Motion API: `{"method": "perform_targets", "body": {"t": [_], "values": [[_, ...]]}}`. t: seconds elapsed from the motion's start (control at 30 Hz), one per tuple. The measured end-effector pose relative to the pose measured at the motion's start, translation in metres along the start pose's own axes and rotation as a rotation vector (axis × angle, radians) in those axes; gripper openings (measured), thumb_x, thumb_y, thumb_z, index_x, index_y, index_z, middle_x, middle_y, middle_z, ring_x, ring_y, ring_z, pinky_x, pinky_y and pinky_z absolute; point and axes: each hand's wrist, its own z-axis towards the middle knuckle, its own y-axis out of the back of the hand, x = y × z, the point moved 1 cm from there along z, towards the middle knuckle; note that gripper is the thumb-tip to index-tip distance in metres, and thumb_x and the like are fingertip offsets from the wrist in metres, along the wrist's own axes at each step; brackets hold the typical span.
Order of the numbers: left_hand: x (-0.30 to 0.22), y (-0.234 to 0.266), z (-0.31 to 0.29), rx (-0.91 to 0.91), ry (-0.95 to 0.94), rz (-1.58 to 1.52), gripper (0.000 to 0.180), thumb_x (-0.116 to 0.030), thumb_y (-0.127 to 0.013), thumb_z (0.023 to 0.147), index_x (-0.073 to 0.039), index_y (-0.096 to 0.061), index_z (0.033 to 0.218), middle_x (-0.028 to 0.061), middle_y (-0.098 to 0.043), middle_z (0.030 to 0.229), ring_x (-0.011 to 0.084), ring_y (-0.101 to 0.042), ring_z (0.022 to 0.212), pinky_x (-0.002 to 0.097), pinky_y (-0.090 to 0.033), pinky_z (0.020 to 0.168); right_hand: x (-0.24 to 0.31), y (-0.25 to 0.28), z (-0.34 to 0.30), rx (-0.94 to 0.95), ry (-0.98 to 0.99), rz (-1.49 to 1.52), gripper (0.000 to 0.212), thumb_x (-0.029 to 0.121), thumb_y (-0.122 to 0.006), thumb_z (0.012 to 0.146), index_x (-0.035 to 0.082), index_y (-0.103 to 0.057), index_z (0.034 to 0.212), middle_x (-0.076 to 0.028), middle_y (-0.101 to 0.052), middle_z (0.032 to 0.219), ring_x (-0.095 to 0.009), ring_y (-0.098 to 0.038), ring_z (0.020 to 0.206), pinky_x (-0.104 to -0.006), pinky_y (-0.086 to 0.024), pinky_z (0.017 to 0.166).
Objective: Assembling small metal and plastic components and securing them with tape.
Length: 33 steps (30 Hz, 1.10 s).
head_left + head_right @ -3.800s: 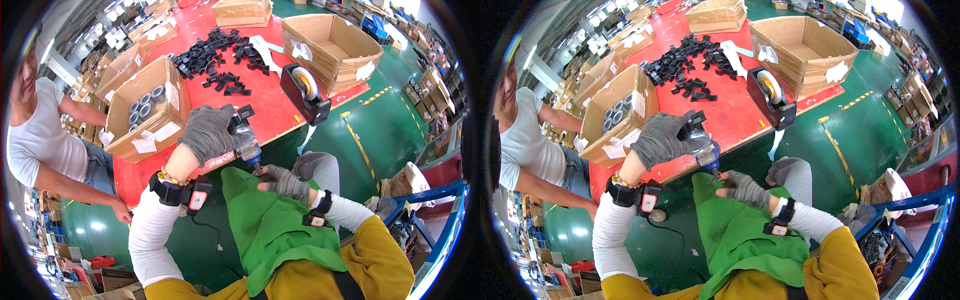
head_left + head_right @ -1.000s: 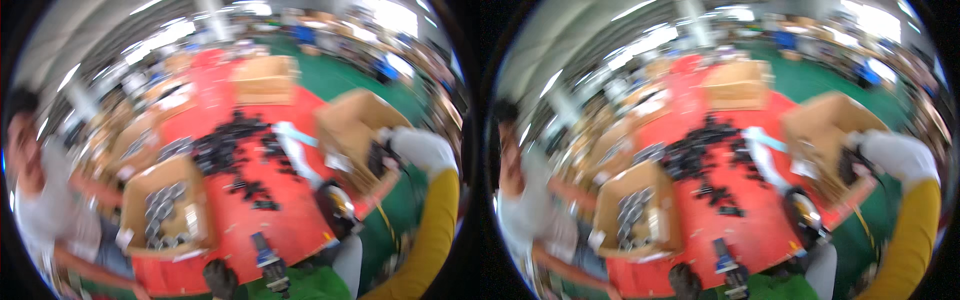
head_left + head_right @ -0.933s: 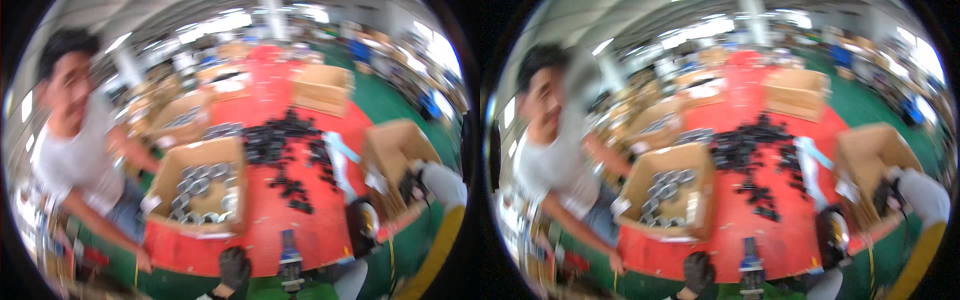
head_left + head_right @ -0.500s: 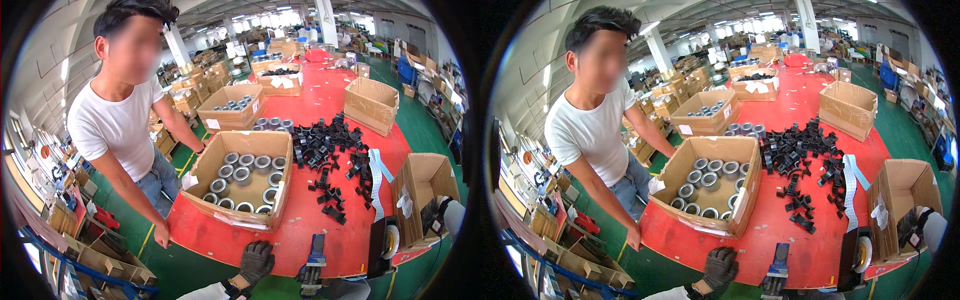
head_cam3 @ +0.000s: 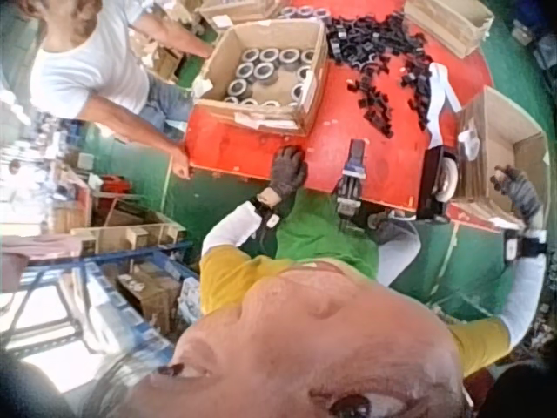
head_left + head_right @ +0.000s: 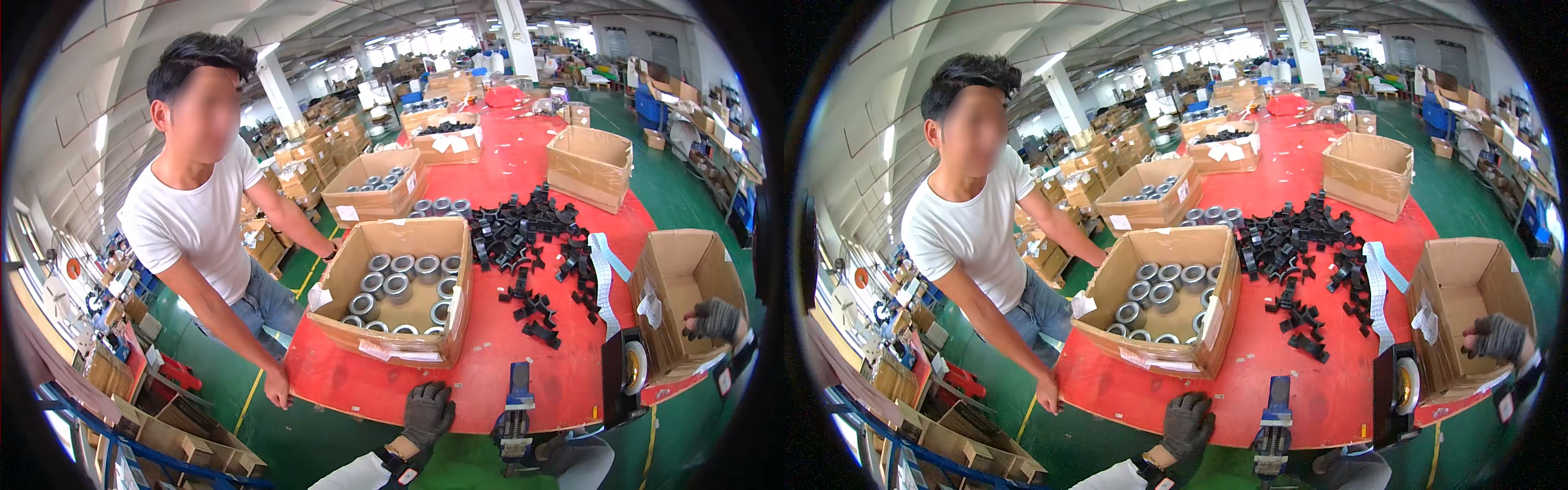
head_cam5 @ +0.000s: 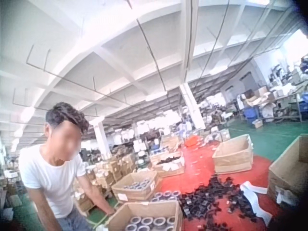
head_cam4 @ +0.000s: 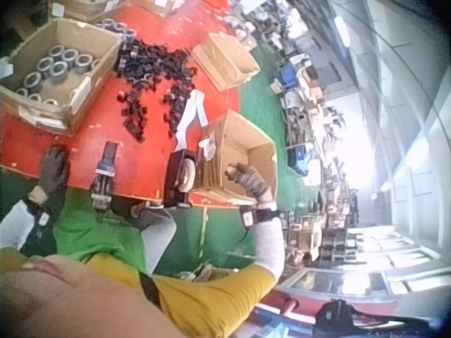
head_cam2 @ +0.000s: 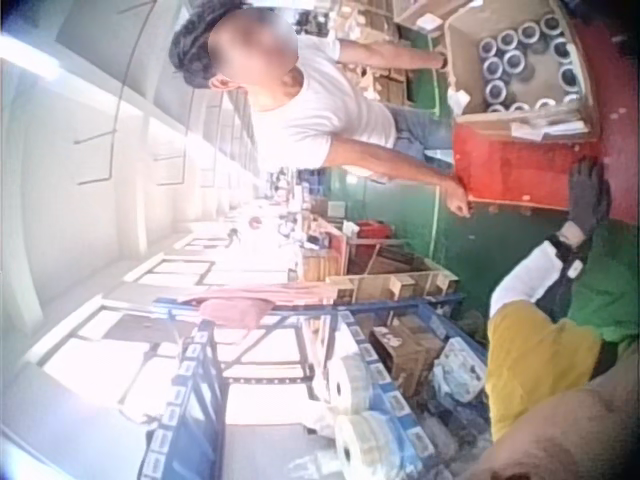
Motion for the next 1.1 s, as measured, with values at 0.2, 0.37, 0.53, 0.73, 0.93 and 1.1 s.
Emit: {"method": "perform_targets", "body": {"t": [0.2, 0.37, 0.53, 0.73, 0.93, 1.1], "values": [[0.002, 0.047, 0.014, 0.167, 0.075, -0.334, 0.038, -0.025, -0.063, 0.08, -0.004, -0.056, 0.111, 0.0175, -0.056, 0.11, 0.0342, -0.052, 0.104, 0.043, -0.043, 0.089, -0.057, -0.056, -0.012, -0.513, 0.335, -0.69, 0.038, 0.035, -0.053, 0.087, 0.002, -0.056, 0.068, -0.023, -0.053, 0.063, -0.043, -0.052, 0.062, -0.0478, -0.038, 0.058], [-0.008, 0.145, 0.08, 0.005, -0.112, -0.331, 0.034, -0.018, -0.065, 0.081, -0.006, -0.059, 0.112, 0.0139, -0.061, 0.103, 0.0313, -0.058, 0.096, 0.0381, -0.046, 0.084, -0.07, -0.071, -0.01, -0.75, 0.345, -0.715, 0.036, 0.031, -0.052, 0.088, 0.004, -0.053, 0.066, -0.022, -0.052, 0.062, -0.041, -0.052, 0.063, -0.0481, -0.038, 0.06], [0.004, 0.219, 0.18, 0.312, 0.295, -0.474, 0.032, -0.025, -0.06, 0.087, -0.002, -0.061, 0.11, 0.0113, -0.066, 0.097, 0.0169, -0.063, 0.088, 0.0307, -0.049, 0.078, -0.062, -0.078, -0.021, -0.749, 0.341, -0.586, 0.034, 0.027, -0.053, 0.088, 0.003, -0.051, 0.065, -0.021, -0.05, 0.06, -0.04, -0.051, 0.062, -0.0469, -0.036, 0.059], [0.135, 0.169, 0.282, 0.432, 0.384, -0.596, 0.029, -0.018, -0.064, 0.083, -0.003, -0.061, 0.107, 0.011, -0.066, 0.093, 0.0196, -0.064, 0.07, 0.03, -0.053, 0.064, -0.059, -0.09, -0.021, -0.867, 0.352, -0.623, 0.03, 0.026, -0.052, 0.089, 0.003, -0.051, 0.069, -0.019, -0.049, 0.064, -0.038, -0.048, 0.065, -0.0436, -0.036, 0.063], [0.131, 0.073, 0.282, 0.796, 0.681, -0.408, 0.021, -0.015, -0.068, 0.078, -0.016, -0.06, 0.097, 0.0088, -0.06, 0.077, 0.0258, -0.063, 0.062, 0.0362, -0.052, 0.051, -0.082, -0.094, -0.022, -0.906, 0.304, -0.653, 0.026, 0.022, -0.05, 0.09, 0.002, -0.049, 0.074, -0.019, -0.047, 0.073, -0.037, -0.045, 0.072, -0.0429, -0.035, 0.067], [0.237, 0.037, 0.283, 0.976, -0.655, -0.201, 0.024, -0.018, -0.069, 0.078, -0.014, -0.059, 0.1, 0.0077, -0.062, 0.08, 0.0227, -0.064, 0.065, 0.0318, -0.052, 0.056, -0.058, -0.087, -0.017, -0.853, 0.309, -0.637, 0.024, 0.02, -0.048, 0.09, 0.002, -0.049, 0.074, -0.018, -0.046, 0.073, -0.036, -0.044, 0.073, -0.0422, -0.034, 0.069]]}}
